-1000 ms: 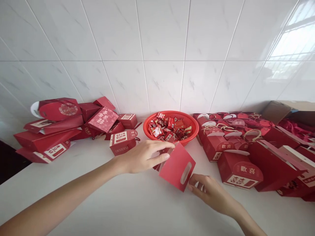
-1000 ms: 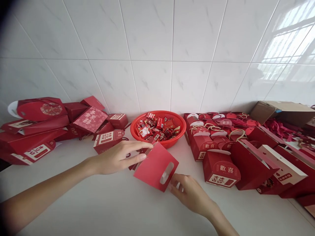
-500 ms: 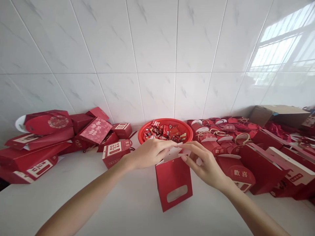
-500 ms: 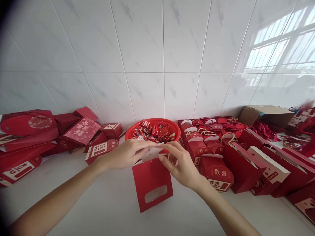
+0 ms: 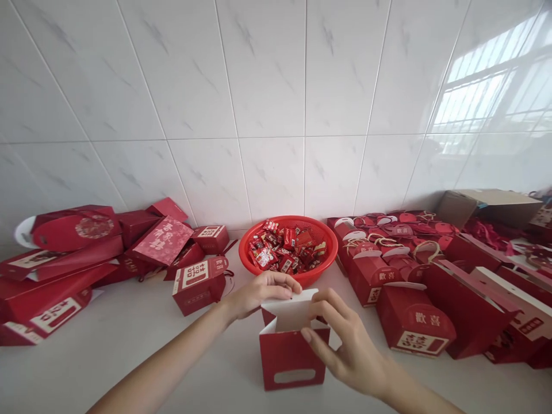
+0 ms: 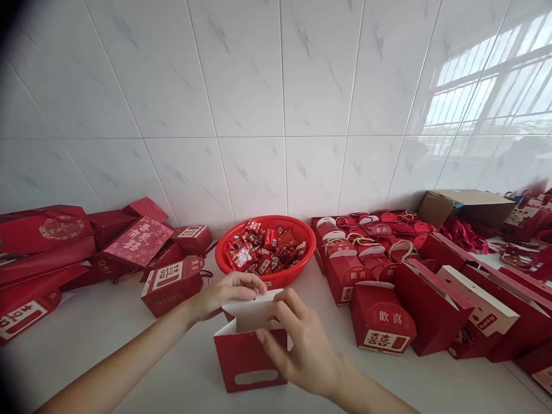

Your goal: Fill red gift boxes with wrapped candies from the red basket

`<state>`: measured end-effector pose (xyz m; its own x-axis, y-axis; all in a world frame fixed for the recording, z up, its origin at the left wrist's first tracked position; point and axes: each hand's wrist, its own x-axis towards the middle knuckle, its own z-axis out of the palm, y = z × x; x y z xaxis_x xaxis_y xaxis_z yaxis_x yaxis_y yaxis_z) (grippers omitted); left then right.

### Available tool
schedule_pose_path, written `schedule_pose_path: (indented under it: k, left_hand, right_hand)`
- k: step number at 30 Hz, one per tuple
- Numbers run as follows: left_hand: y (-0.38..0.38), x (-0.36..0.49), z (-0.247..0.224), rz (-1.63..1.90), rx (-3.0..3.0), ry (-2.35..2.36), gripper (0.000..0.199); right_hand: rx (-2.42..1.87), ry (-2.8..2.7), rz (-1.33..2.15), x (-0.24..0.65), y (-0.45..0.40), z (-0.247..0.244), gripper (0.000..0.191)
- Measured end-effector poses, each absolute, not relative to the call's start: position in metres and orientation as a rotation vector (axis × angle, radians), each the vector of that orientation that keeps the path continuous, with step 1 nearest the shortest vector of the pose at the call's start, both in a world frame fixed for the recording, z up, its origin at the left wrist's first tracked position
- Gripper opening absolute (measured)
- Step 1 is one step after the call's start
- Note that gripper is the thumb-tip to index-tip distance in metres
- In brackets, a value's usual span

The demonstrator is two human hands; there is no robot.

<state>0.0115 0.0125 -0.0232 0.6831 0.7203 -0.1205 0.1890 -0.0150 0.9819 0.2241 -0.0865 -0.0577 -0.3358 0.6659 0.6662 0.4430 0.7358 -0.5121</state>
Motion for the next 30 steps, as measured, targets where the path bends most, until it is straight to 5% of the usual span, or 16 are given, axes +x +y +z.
schedule_pose_path:
  k: [10, 20, 27, 30]
  left_hand:
    - [0.029, 0.009, 0.011, 0.527, 2.108, 0.722, 0.024]
    - [0.081, -0.012, 0.051, 0.432, 2.032, 0.646, 0.041]
    - [0.171, 0.014, -0.004, 0.358, 2.354, 1.201, 0.036]
    - [0.186, 0.017, -0.028, 0.257, 2.412, 1.257, 0.067]
  right_hand:
    - [-0.860, -1.991, 0.080, 0.216, -0.064, -0.061, 0.009]
    - [-0.927, -1.610, 0.338, 0.226, 0.000, -0.006, 0.027]
    - [-1.121, -1.136, 0.809, 0.206, 0.095, -0.035, 0.020]
    - [-1.118, -1.147, 0.864, 0.202, 0.106, -0.046, 0.014]
